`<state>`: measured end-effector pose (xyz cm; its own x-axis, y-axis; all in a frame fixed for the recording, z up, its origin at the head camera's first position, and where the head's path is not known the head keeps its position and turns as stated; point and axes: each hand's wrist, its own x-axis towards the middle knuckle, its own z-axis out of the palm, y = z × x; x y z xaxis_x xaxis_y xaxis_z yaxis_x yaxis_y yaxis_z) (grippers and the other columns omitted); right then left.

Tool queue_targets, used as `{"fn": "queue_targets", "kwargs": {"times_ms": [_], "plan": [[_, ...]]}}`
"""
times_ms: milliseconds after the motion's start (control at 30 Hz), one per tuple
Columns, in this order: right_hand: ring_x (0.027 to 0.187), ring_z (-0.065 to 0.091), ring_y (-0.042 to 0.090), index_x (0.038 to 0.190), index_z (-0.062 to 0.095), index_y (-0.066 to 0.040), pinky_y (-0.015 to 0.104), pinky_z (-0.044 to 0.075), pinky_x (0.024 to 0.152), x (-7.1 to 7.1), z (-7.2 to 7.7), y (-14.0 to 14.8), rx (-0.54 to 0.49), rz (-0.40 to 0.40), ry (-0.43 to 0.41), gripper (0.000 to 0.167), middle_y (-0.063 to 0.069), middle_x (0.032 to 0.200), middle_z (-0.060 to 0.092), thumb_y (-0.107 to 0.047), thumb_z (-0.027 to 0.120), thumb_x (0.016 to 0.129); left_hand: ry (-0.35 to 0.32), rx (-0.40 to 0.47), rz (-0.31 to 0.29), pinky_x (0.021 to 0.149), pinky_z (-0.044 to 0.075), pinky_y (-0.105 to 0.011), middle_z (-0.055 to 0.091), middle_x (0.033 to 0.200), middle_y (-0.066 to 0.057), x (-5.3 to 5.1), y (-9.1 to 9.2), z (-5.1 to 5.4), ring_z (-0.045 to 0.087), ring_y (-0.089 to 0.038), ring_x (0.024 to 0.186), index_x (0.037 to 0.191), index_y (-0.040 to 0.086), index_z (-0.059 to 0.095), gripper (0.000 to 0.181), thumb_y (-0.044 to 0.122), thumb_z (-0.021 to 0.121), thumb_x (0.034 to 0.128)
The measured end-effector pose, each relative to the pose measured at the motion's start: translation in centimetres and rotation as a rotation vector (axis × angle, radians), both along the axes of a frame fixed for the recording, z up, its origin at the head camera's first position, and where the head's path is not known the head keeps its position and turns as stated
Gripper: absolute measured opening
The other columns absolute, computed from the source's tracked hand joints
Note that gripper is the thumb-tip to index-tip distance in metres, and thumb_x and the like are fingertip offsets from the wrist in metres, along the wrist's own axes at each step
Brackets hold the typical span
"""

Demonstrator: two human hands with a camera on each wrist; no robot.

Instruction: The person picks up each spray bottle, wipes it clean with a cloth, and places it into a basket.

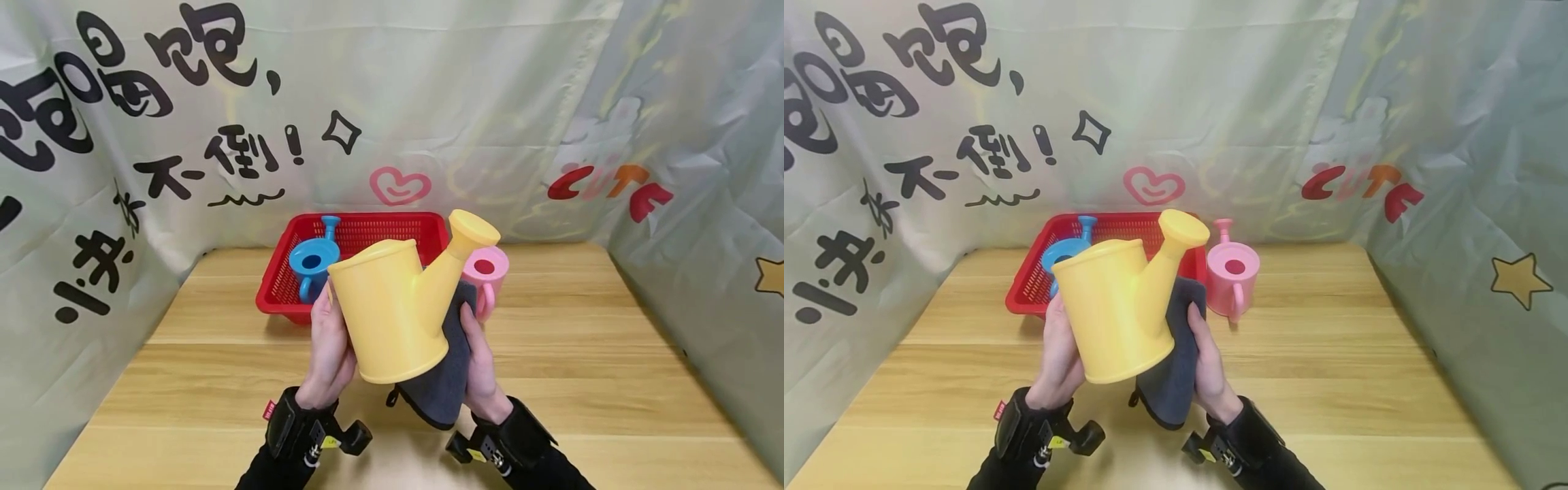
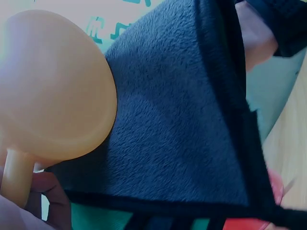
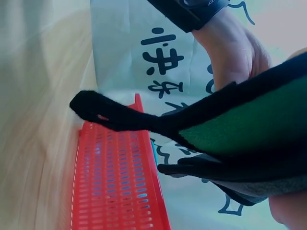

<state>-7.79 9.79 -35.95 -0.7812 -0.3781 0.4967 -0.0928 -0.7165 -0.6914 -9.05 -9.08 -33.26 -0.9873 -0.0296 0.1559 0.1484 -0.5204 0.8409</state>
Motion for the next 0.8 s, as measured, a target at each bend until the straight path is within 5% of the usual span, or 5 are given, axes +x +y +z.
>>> {"fn": "queue_targets", "kwargs": {"times_ms": [567, 800], "plan": [[0.107, 0.066, 0.003, 0.138, 0.047, -0.017, 0.02, 0.054, 0.093, -0.3, -0.03, 0.58, 0.019, 0.062, 0.065, 0.041, -0.008, 0.121, 0.064, -0.031, 0.018, 0.112, 0.019, -0.049, 0.087, 0.094, 0.058, -0.027, 0.068, 0.117, 0.005, -0.06, -0.16, 0.05, 0.068, -0.012, 0.108, 0.138, 0.009, 0.049, 0.047, 0.041, 0.042, 0.1052], [0.103, 0.069, 0.004, 0.134, 0.049, -0.017, 0.02, 0.055, 0.09, -0.38, 0.24, 0.88, 0.048, 0.046, -0.019, 0.04, -0.008, 0.116, 0.067, -0.036, 0.021, 0.112, 0.009, -0.036, 0.08, 0.094, 0.058, -0.027, 0.069, 0.118, 0.005, -0.04, 0.5, -0.2, 0.069, -0.013, 0.109, 0.139, 0.009, 0.049, 0.049, 0.043, 0.043, 0.1049]]}}
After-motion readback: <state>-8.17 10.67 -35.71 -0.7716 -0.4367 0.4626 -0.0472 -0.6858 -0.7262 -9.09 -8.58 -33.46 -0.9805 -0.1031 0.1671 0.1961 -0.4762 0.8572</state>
